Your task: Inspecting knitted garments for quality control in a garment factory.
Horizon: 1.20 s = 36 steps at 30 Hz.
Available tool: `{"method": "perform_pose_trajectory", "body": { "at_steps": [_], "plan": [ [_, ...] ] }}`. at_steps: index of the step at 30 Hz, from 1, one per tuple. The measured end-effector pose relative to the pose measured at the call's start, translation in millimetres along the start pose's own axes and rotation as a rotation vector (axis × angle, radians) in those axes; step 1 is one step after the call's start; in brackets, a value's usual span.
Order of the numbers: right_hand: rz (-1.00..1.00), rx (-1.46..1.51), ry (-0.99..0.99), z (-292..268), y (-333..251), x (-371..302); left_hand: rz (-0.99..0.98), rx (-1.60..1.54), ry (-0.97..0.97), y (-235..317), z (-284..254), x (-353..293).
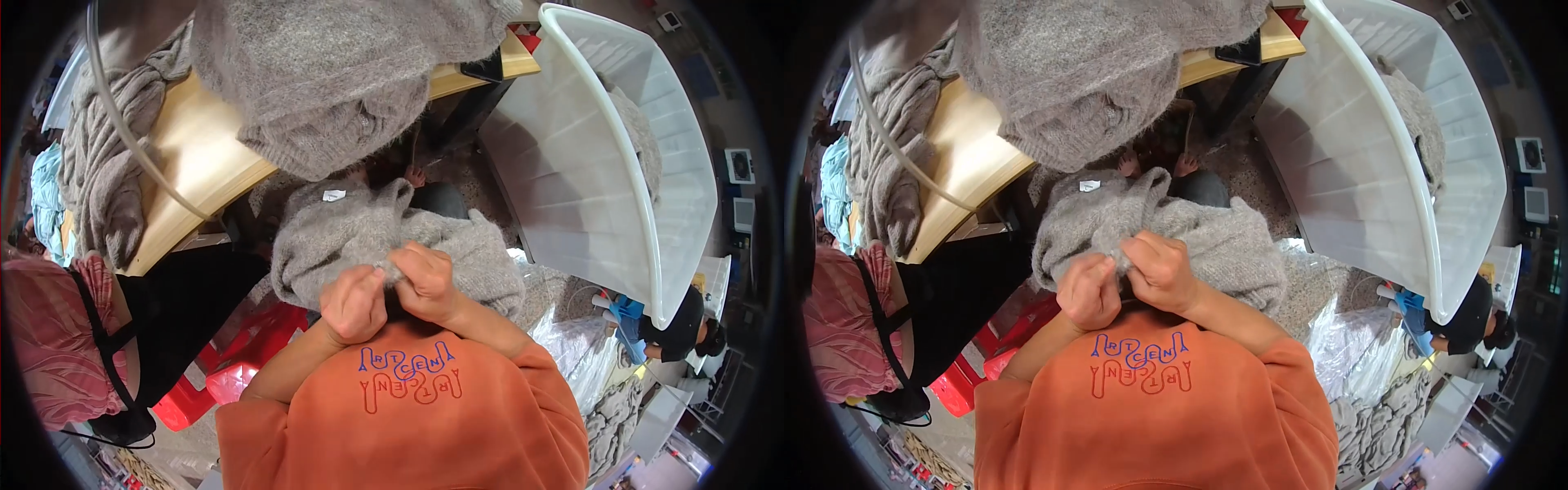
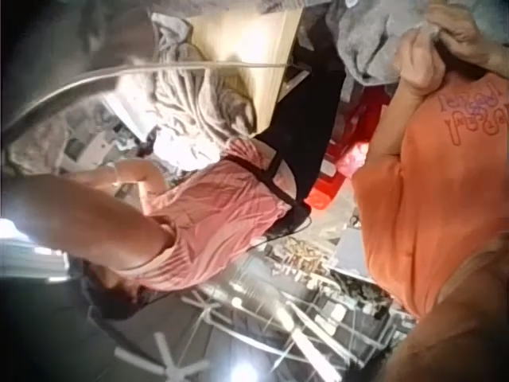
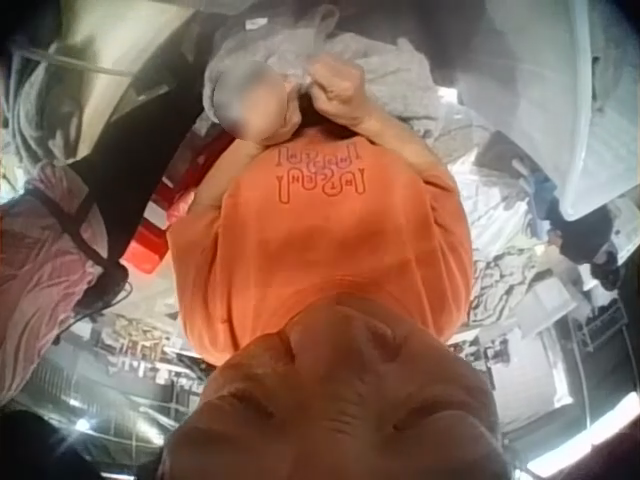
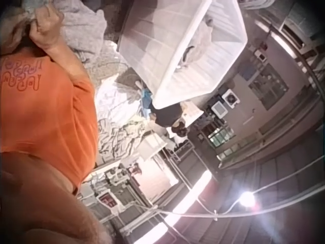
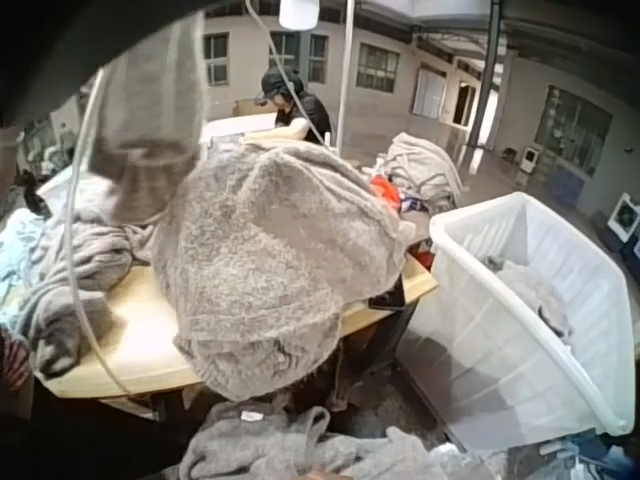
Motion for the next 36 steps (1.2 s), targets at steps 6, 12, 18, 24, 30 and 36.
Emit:
{"method": "perform_pose_trajectory", "body": {
  "at_steps": [6,12,18,24,30,36],
  "plan": [
    [0.049,0.308,0.031,-14,5,-2,-0.425,-0.356,-0.069,-36,3,-7],
    [0.017,0.312,0.042,-9,12,-9,-1.046,-0.858,-0.143,-70,37,-43],
    [0.063,0.195,0.091,-18,20,-10,-1.301,-1.029,-0.069,-84,49,-64],
    [0.156,0.254,-0.311,14,28,-23,-1.301,-0.917,-0.012,-94,50,-75],
    [0.198,0.212,-0.23,16,35,-18,-1.093,-0.707,-0.236,-78,50,-52],
    [0.083,0.277,-0.137,7,25,-13,-1.374,-1.123,-0.317,-87,62,-78]
  ]
}}
Point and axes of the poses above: each hand's wrist, its own x-axis towards the middle knuckle, its own z-axis out of the palm, y = z × x, the point moved 9 cm from there along x, towards the middle knuckle, and after that the axes turned 5 degrees about -x, right-handed, at the moved point
